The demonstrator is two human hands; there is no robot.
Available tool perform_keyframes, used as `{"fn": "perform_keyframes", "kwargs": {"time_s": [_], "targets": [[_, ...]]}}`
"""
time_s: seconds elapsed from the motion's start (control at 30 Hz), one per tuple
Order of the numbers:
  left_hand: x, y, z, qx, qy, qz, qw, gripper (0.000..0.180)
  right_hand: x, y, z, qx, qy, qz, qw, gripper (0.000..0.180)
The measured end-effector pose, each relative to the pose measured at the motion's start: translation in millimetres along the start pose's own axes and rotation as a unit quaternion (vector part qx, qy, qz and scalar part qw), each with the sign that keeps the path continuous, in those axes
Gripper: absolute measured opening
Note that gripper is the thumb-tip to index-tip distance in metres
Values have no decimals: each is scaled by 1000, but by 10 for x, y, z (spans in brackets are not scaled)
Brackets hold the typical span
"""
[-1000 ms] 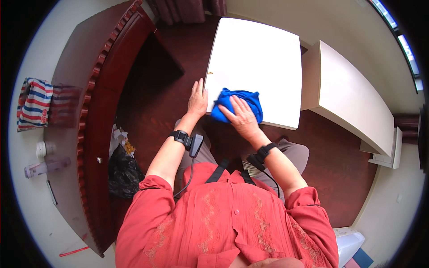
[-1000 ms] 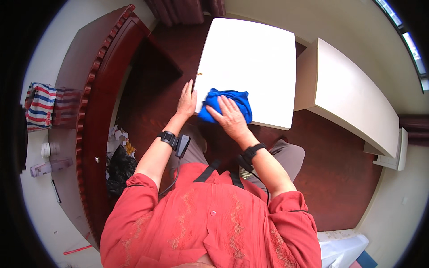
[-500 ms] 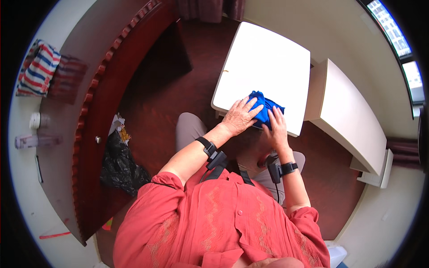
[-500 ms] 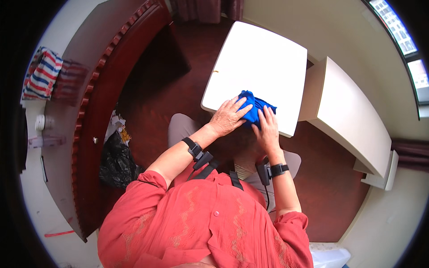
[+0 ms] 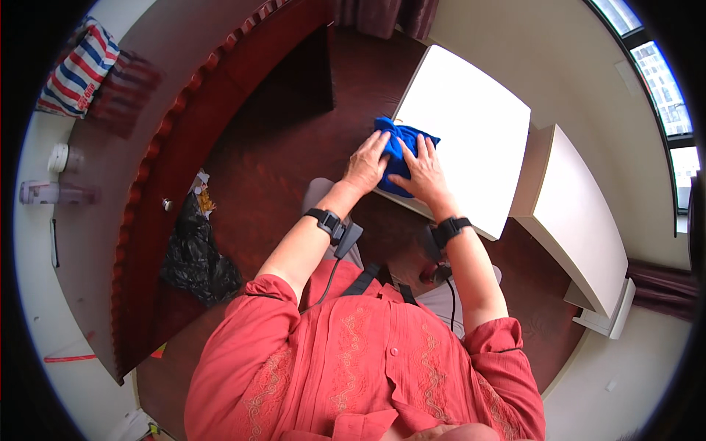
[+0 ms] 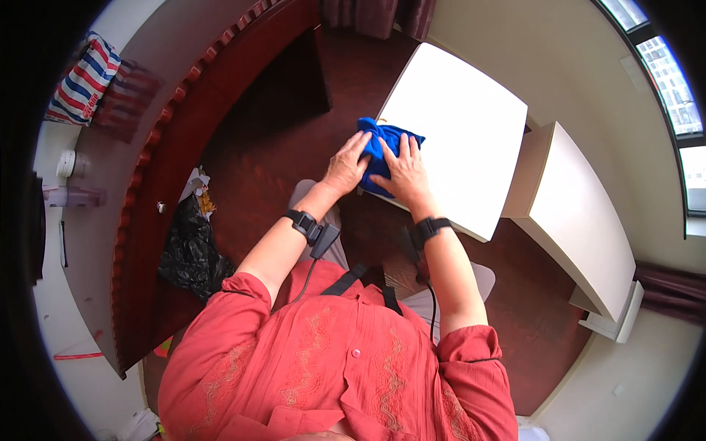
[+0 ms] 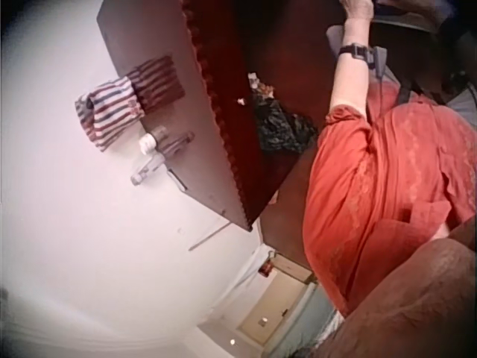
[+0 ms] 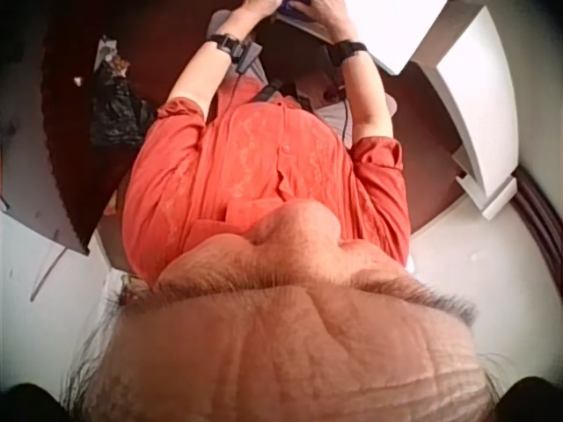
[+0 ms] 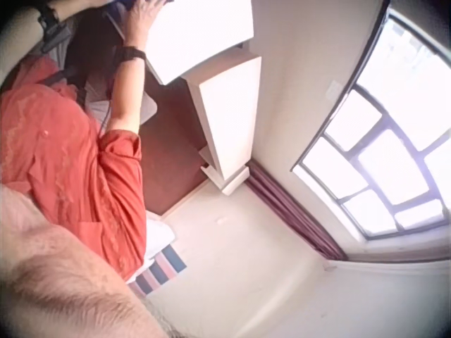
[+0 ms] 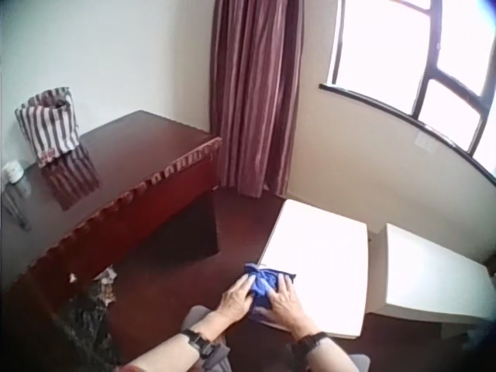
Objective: Wiping down various pieces of furniture in a room using a blue cloth.
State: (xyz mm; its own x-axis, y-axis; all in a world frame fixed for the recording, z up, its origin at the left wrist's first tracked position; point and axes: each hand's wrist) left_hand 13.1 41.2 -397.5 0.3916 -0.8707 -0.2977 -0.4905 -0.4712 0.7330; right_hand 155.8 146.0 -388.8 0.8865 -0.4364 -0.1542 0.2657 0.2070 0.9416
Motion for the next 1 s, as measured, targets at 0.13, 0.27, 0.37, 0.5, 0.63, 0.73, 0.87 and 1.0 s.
{"fn": "perform_keyframes", "kwargs": {"time_s": [0.13,0.27,0.37,0.5,0.63,0.73,0.87,1.0], "targets": [[42,58,52,101,115,31,988,52,-202,38,97,15,-1,40,999,91],[270,91,22,121,154,45,980,55,-28,20,153,13,44,6,999,96],[486,172,-30,116,136,80,981,61,207,-82,220,15,63,-45,997,91],[721,47,-433,34,95,143,985,77,553,-183,103,34,49,-90,994,74],[835,-137,-789,-110,-12,174,978,76,888,-153,-145,54,50,-148,986,50],[755,-335,-1078,-121,-57,213,968,70,1214,-35,-441,1,40,-156,987,51],[475,-542,-1489,-144,-88,282,945,66,1658,188,-769,-39,-19,-136,990,64],[160,-854,-1730,5,-81,334,939,65,1966,464,-919,-135,-100,-138,976,98]]}}
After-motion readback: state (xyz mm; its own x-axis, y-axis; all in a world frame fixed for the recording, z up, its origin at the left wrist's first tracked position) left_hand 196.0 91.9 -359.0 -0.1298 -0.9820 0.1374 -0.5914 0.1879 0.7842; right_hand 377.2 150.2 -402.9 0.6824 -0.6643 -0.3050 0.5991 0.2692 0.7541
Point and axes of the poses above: each hand's wrist, its own x-axis away from the middle knuckle, its own y-axis out of the back of the hand, z = x × y, and after that the axes turned 4 degrees about z, right-handed
